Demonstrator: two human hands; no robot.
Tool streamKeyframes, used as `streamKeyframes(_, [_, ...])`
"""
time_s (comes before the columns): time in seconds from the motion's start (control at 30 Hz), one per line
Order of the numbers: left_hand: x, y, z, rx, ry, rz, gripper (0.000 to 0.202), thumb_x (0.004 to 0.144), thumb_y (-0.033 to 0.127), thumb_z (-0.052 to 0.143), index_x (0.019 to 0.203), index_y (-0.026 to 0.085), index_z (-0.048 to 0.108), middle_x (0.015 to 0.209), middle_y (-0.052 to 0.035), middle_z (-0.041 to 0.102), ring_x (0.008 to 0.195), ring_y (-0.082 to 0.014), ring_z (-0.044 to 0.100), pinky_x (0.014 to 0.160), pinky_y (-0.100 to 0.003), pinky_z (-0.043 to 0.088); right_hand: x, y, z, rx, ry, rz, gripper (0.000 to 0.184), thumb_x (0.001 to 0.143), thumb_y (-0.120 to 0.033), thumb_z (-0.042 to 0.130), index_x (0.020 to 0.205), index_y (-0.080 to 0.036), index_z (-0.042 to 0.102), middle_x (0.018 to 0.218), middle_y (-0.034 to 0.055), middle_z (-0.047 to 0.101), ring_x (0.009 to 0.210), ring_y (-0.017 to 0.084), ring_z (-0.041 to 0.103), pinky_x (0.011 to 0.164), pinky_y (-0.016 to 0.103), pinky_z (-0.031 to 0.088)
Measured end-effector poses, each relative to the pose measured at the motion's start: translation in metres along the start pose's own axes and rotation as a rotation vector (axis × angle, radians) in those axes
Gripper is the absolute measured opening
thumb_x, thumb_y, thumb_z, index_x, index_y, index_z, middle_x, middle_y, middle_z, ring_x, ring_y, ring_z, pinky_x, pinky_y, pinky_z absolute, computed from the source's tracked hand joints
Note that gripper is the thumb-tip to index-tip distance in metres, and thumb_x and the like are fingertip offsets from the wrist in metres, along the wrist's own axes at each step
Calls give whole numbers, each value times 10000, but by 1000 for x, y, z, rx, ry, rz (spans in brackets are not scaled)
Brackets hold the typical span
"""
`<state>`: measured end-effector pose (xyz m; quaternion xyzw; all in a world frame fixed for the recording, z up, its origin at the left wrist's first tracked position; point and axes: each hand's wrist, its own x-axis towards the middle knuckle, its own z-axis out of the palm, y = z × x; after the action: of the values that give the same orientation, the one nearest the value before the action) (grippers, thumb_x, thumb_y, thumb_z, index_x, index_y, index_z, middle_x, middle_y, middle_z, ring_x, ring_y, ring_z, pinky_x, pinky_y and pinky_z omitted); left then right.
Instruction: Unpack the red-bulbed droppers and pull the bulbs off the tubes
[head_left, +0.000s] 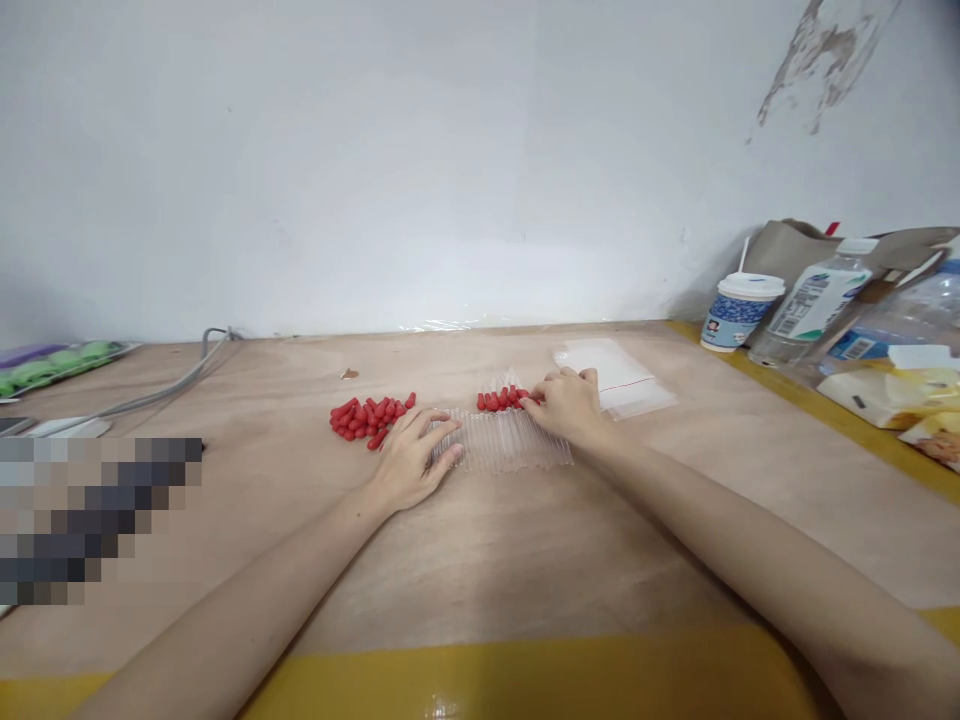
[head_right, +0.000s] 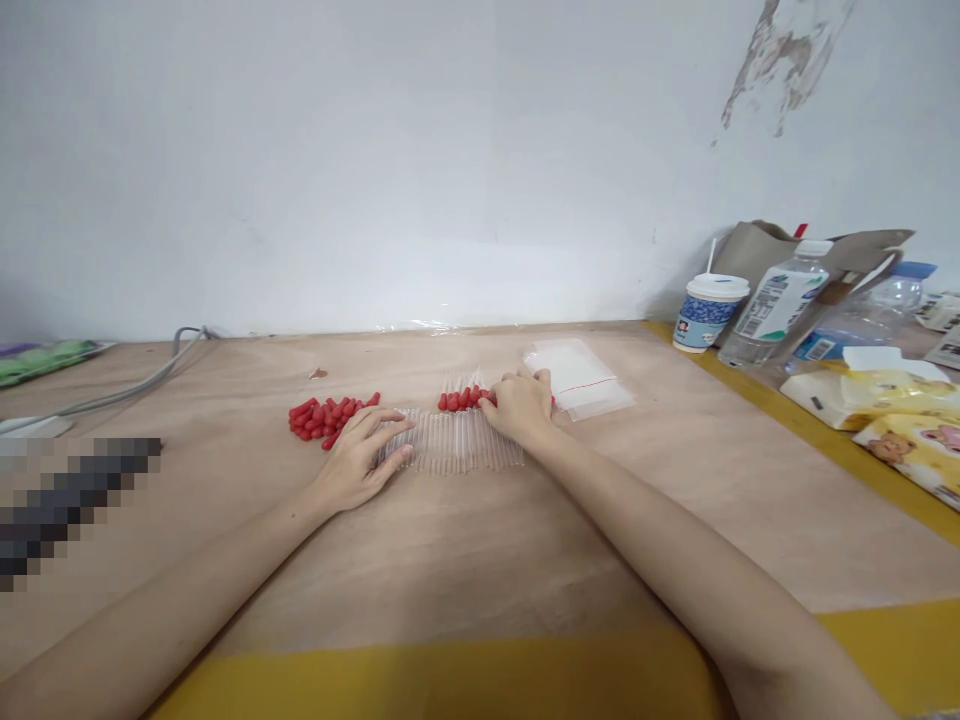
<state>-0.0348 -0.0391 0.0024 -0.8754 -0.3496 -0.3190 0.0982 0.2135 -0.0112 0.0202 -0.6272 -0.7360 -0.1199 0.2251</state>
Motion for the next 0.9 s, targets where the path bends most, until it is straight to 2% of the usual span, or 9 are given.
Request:
streamKeyframes(0.1, [0,0,0,2,7,-2,278,830,293,507,1071,182,591,1051,-89,572,1016,-225,503,910,-428,417,-3,2,-4,88,64,77,289,800,-357,475,639,-208,665,725,41,654,771,193,508,726,369,212])
streamKeyframes(0.2, [0,0,0,4,14,1,300,831,295,508,1095,172,579,1087,-96,568,1045,-227,503,929,-424,418,-11,8,-10,157,153,58,237,796,-327,488,673,-193,641,750,33,666,772,190,521,749,368,223])
streamKeyframes(0.4, [2,1,7,74,72,92,409,869,198,429,1279,193,439,1303,-90,474,1236,-233,395,1007,-424,373,-45,25,-16,242,252,-272,132,821,-229,495,868,-191,613,774,18,666,800,174,540,816,358,263])
streamKeyframes(0.53, [4,10,10,140,97,170,440,870,132,405,1305,199,403,1320,-80,470,1259,-224,377,1003,-427,377,-62,19,-14,348,335,-381,106,827,-209,514,873,-215,609,773,3,668,787,156,547,835,355,283])
streamKeyframes(0.63, [5,20,9,159,139,250,381,860,168,466,1240,187,475,1266,-79,526,1226,-216,426,1007,-418,376,-67,12,-11,407,348,-436,102,813,-184,534,856,-229,614,782,-12,673,780,145,554,829,351,295])
streamKeyframes(0.77, [6,29,8,161,159,307,200,843,183,510,1010,183,619,1082,-44,650,1086,-200,557,969,-399,421,-69,6,-9,447,312,-460,117,803,-166,533,863,-226,614,795,-6,672,795,146,560,809,347,311])
streamKeyframes(0.9, [7,31,9,169,145,332,159,840,159,501,914,166,641,984,-44,684,1024,-194,598,968,-407,434,-70,-2,-13,406,202,-486,204,791,-216,529,985,-209,590,975,36,664,943,190,545,855,380,308])
